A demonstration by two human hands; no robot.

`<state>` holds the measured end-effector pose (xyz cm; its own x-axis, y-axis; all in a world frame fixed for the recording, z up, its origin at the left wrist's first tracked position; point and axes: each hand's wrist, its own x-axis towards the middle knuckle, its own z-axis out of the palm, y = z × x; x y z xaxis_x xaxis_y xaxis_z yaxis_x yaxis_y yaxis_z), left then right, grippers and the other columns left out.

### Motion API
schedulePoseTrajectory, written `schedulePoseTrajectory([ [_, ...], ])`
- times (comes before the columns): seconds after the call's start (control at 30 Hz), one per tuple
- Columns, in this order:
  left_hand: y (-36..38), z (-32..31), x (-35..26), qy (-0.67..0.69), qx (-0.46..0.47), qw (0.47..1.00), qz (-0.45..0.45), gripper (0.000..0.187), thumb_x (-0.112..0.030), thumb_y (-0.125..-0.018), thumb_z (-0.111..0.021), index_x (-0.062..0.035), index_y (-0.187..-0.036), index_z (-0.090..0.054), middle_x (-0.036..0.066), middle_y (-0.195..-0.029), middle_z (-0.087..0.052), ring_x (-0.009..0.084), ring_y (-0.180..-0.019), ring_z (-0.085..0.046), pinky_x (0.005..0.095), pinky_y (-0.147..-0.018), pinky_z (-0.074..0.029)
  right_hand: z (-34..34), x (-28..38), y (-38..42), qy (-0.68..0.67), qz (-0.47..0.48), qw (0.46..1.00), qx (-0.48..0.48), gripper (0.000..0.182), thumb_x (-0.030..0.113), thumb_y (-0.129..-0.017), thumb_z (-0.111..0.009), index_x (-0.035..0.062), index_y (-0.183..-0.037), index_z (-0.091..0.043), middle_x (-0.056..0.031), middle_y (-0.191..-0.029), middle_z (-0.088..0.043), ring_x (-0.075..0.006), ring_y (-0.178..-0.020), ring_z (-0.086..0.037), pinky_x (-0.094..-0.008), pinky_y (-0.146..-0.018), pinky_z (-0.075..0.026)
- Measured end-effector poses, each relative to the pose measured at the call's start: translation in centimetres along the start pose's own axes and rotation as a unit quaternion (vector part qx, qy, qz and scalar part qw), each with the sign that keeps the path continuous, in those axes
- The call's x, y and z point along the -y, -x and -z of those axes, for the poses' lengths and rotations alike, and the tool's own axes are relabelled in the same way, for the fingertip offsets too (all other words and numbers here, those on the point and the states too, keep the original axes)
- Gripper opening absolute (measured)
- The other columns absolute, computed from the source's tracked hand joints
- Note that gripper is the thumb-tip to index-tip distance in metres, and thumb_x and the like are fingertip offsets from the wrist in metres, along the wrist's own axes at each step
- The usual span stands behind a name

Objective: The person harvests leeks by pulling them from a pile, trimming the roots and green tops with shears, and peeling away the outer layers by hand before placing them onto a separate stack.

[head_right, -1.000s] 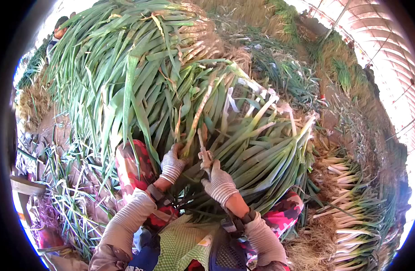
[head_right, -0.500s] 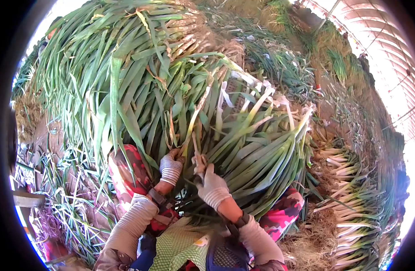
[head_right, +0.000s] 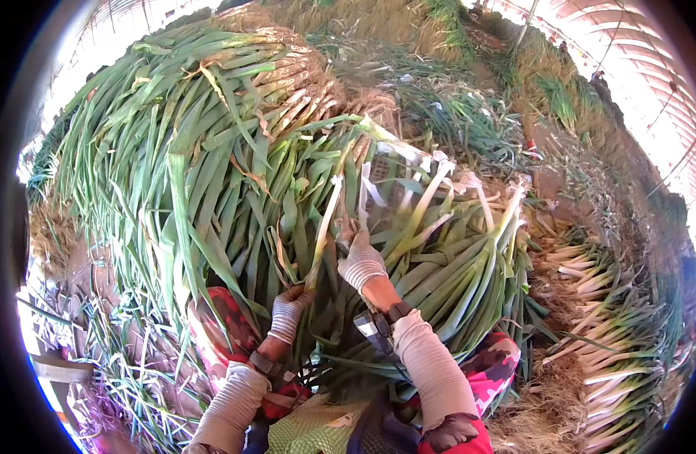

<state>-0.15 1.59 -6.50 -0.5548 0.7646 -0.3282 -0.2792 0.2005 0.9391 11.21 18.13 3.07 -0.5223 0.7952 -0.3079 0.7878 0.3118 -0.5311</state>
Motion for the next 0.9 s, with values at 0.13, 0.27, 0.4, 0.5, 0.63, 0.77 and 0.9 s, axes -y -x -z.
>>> schedulePoseTrajectory([
  [0.13, -0.4, -0.1, -2.3, 0.154, 0.072, 0.981, 0.097, 0.033, -0.009, -0.076, -0.072, 0.0038, -0.106, -0.064, 0.007, -0.094, -0.066, 0.0153, -0.083, -0.060, 0.0262, -0.081, -0.045, -0.5, -1.1, 1.2, -0.002, 0.063, 0.998, -0.004, 0.065, 0.023, -0.076, -0.066, -0.0091, -0.120, -0.029, -0.0308, -0.088, -0.059, -0.0426, -0.087, -0.061, -0.0457, -0.072, -0.048],
  [0.27, 0.0, -2.1, -4.1, 0.114, 0.115, 0.986, 0.038, 0.030, -0.009, -0.078, -0.069, 0.0034, -0.104, -0.064, 0.006, -0.093, -0.066, 0.0153, -0.083, -0.060, 0.0261, -0.080, -0.045, 0.8, -3.0, 5.3, -0.058, 0.018, 0.997, -0.049, 0.066, 0.023, -0.076, -0.069, -0.0057, -0.122, -0.032, -0.0308, -0.092, -0.058, -0.0407, -0.090, -0.061, -0.0423, -0.076, -0.048],
  [0.4, 0.6, -8.9, -3.9, 0.083, 0.189, 0.977, 0.059, 0.022, -0.010, -0.081, -0.064, 0.0013, -0.101, -0.066, 0.003, -0.088, -0.065, 0.0118, -0.081, -0.059, 0.0243, -0.075, -0.046, 2.5, -7.3, 7.4, -0.107, 0.063, 0.982, -0.143, 0.063, 0.023, -0.074, -0.069, -0.0033, -0.116, -0.030, -0.0280, -0.093, -0.060, -0.0440, -0.087, -0.060, -0.0460, -0.075, -0.049],
  [0.5, -1.9, -14.3, -2.9, -0.006, 0.254, 0.967, 0.013, 0.024, -0.013, -0.083, -0.063, 0.0018, -0.101, -0.065, 0.003, -0.087, -0.064, 0.0113, -0.080, -0.057, 0.0249, -0.074, -0.045, 5.7, -8.1, 8.4, -0.004, -0.079, 0.977, -0.196, 0.065, 0.024, -0.075, -0.067, -0.0028, -0.118, -0.026, -0.0298, -0.079, -0.060, -0.0440, -0.077, -0.062, -0.0489, -0.067, -0.050],
  [0.63, -5.7, -16.3, -3.1, -0.358, 0.250, 0.895, -0.095, 0.028, -0.023, -0.081, -0.065, -0.0063, -0.103, -0.067, 0.012, -0.094, -0.068, 0.0209, -0.078, -0.063, 0.0314, -0.073, -0.049, 5.6, -8.2, 9.2, -0.010, -0.003, 0.993, -0.118, 0.064, 0.023, -0.075, -0.068, -0.0035, -0.117, -0.028, -0.0253, -0.078, -0.062, -0.0428, -0.075, -0.062, -0.0467, -0.066, -0.051],
  [0.77, -9.1, -10.4, -10.2, -0.546, -0.070, 0.754, -0.358, 0.020, -0.015, -0.070, -0.067, -0.0070, -0.088, -0.068, 0.012, -0.078, -0.065, 0.0297, -0.070, -0.062, 0.0391, -0.069, -0.050, 6.1, -8.0, 7.8, -0.069, -0.007, 0.993, -0.090, 0.065, 0.023, -0.076, -0.068, -0.0038, -0.121, -0.029, -0.0270, -0.083, -0.061, -0.0423, -0.078, -0.062, -0.0434, -0.069, -0.051],
  [0.9, -13.7, -4.2, -16.9, -0.727, -0.165, 0.649, -0.150, 0.059, -0.033, -0.074, -0.070, -0.0065, -0.122, -0.048, 0.016, -0.122, -0.049, 0.0343, -0.119, -0.043, 0.0438, -0.102, -0.035, 2.8, -4.0, 7.3, -0.044, 0.141, 0.985, 0.094, 0.061, 0.024, -0.075, -0.070, -0.0009, -0.117, -0.034, -0.0274, -0.083, -0.060, -0.0422, -0.080, -0.062, -0.0449, -0.068, -0.050],
])
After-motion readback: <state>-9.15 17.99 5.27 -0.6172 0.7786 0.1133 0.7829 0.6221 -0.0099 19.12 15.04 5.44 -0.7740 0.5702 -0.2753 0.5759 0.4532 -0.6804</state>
